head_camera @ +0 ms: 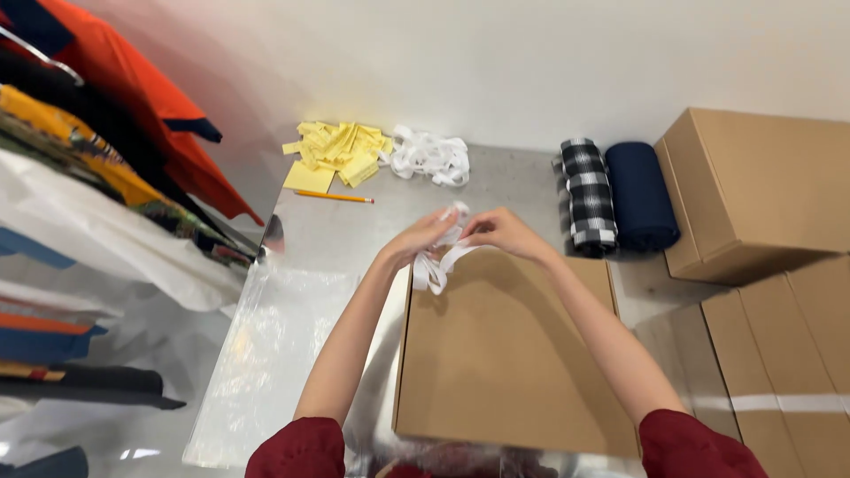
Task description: The person unpacks a cardboard box containing a plastic-wrapped item, removes the item, and places it on the table. They then unwrap the item, fold the plastic wrap, and place the item aside. The person then picks up another box, removes a ribbon, and opens it to reveal another plastic-wrapped item.
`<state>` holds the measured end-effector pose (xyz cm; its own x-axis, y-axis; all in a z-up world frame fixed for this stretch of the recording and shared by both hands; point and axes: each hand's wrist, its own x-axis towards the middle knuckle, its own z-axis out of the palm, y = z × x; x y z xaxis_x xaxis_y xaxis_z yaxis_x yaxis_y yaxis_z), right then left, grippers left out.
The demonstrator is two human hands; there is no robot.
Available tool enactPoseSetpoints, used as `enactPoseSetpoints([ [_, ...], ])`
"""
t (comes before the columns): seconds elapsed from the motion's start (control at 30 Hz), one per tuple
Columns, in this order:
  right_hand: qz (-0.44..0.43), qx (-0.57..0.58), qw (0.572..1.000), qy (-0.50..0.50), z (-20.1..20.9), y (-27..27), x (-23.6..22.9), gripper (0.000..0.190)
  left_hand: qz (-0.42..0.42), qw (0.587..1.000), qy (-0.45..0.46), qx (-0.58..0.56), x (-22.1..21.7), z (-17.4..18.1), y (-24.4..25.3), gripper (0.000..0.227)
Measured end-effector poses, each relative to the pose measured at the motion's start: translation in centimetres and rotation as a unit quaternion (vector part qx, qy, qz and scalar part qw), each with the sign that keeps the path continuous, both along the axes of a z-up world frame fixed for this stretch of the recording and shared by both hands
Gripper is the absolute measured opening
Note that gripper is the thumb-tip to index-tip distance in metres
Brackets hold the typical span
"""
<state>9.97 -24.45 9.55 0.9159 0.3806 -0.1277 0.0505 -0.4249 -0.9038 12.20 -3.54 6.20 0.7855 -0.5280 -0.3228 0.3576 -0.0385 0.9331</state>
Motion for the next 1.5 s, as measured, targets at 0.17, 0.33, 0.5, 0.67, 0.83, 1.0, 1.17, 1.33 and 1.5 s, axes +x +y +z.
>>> enactPoseSetpoints([
  [0.17,-0.025,-0.013,0.997,-0.079,-1.4,0.8,5.8,0.017,-0.079,0.994,0.053,-0.062,3.9,2.6,-0.6,0.039],
  [0.33,-0.222,0.018,0.972,-0.073,-5.5,-2.5,9.6,0.030,0.105,0.991,0.054,-0.056,14.1,-5.9,-1.0,0.041],
  [0.5,-0.306,0.086,0.947,0.043,-10.1,-3.5,8.6,0.030,0.164,0.821,-0.401,0.372,24.5,-10.2,-2.2,0.045],
  [0.67,-0.330,0.120,0.931,0.104,-9.0,-2.6,7.9,0.031,0.137,0.678,-0.520,0.501,32.1,-13.1,-6.3,0.053],
  [0.83,-0.344,0.129,0.919,0.144,-7.3,-2.6,7.8,0.033,-0.001,0.642,-0.457,0.616,31.7,-13.8,-7.2,0.094],
  [1.0,-0.357,0.140,0.911,0.155,-6.3,-2.7,6.9,0.031,0.200,0.660,-0.539,0.482,29.4,-12.5,-6.2,0.063],
  [1.17,-0.363,0.170,0.905,0.139,-5.9,-2.2,4.6,0.028,0.252,0.714,-0.502,0.418,23.1,-8.0,-3.1,0.041],
  [1.33,-0.363,0.204,0.902,0.114,-6.3,-3.1,-0.3,0.028,0.266,0.794,-0.411,0.360,14.8,-6.5,-0.3,0.021],
  [1.5,-0.378,0.146,0.914,0.035,-7.7,-6.5,-6.5,0.023,0.266,0.878,-0.283,0.279,5.0,-5.4,1.7,0.018],
])
